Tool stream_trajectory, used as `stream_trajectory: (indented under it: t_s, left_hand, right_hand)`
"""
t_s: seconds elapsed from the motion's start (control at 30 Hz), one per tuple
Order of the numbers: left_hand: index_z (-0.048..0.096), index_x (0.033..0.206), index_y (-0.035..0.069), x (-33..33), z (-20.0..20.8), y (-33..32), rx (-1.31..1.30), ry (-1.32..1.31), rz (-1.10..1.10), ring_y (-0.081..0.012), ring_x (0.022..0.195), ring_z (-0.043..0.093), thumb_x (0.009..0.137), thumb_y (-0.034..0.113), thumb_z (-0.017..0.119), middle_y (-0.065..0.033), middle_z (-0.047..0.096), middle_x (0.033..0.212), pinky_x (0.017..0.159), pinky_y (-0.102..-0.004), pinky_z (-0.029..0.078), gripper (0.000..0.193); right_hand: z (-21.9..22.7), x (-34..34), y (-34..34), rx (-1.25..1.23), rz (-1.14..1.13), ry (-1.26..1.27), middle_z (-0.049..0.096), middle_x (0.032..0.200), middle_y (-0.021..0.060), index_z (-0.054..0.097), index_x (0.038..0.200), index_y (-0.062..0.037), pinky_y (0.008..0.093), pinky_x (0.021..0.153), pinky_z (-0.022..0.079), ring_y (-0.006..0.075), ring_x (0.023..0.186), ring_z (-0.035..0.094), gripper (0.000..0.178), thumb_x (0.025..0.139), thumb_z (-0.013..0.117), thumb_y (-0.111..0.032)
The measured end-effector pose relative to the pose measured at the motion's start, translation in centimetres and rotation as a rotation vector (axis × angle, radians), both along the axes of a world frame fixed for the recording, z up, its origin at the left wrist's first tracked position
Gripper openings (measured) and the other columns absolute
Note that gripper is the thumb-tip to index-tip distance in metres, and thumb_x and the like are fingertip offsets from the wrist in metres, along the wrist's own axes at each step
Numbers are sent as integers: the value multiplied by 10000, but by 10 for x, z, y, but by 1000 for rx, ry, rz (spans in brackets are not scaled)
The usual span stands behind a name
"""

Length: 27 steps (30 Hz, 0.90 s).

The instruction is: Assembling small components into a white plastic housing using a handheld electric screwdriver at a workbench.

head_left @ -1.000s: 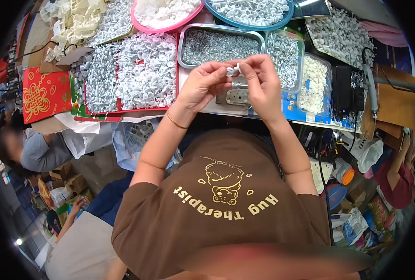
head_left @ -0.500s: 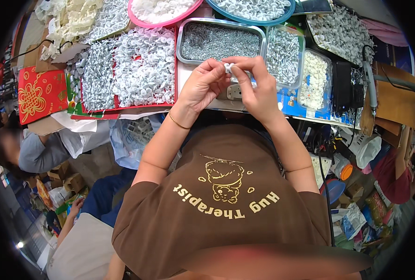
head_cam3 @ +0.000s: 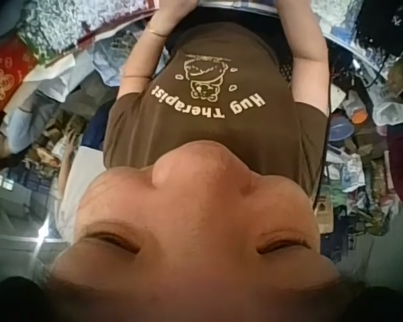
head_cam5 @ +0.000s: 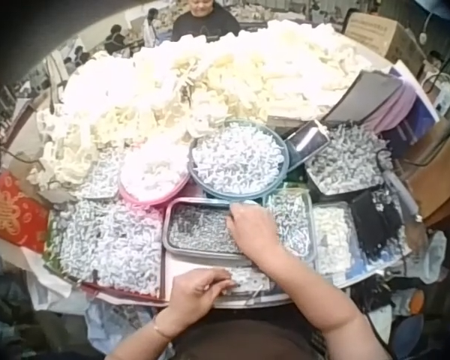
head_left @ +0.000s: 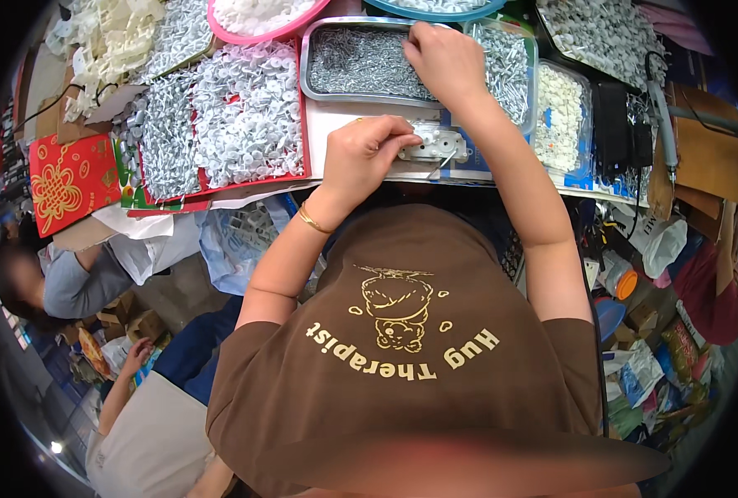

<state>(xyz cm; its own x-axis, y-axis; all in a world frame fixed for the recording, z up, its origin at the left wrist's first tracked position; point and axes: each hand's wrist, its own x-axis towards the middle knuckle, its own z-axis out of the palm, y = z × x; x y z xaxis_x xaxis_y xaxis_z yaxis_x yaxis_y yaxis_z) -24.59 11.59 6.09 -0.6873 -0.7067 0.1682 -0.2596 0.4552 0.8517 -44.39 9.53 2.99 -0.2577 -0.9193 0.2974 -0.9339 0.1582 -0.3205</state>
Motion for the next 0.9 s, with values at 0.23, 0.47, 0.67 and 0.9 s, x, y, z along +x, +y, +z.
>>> stream_trajectory:
  t_s: [0.23, 0.47, 0.67, 0.9]
  left_hand:
    - [702, 831, 53, -1, 15, -4, -198, -126, -55, -236, 675, 669, 793, 88, 775, -70, 708, 776, 626, -326, 530, 90]
    - [705, 907, 68, -10, 2, 2, -257, -109, -114, -277, 811, 698, 803, 115, 770, -80, 725, 865, 717, -357, 552, 132]
    - [731, 980, 93, 42, 21, -142, -601, -51, 436, -338, 850, 679, 878, 94, 634, -122, 715, 884, 758, -425, 537, 141]
    - [783, 958, 131, 134, -40, -343, -682, -556, 671, -364, 867, 701, 821, 394, 730, -159, 738, 907, 779, -431, 544, 301]
  right_hand:
    - [25, 7, 29, -144, 55, -426, 665, 770, 107, 617, 872, -48, 367, 625, 517, 266, 672, 658, 140, 871, 677, -174]
    - [29, 3, 42, -107, -4, -667, 700, 753, 62, 637, 875, -19, 280, 651, 533, 148, 685, 688, 172, 843, 774, -119]
    - [39, -4, 69, -96, -36, -754, 717, 820, 35, 701, 928, -18, 242, 682, 521, 82, 717, 666, 99, 866, 748, -80]
    - [47, 7, 76, -117, 17, -803, 711, 826, 23, 693, 932, -7, 230, 694, 511, 71, 725, 648, 92, 871, 740, -56]
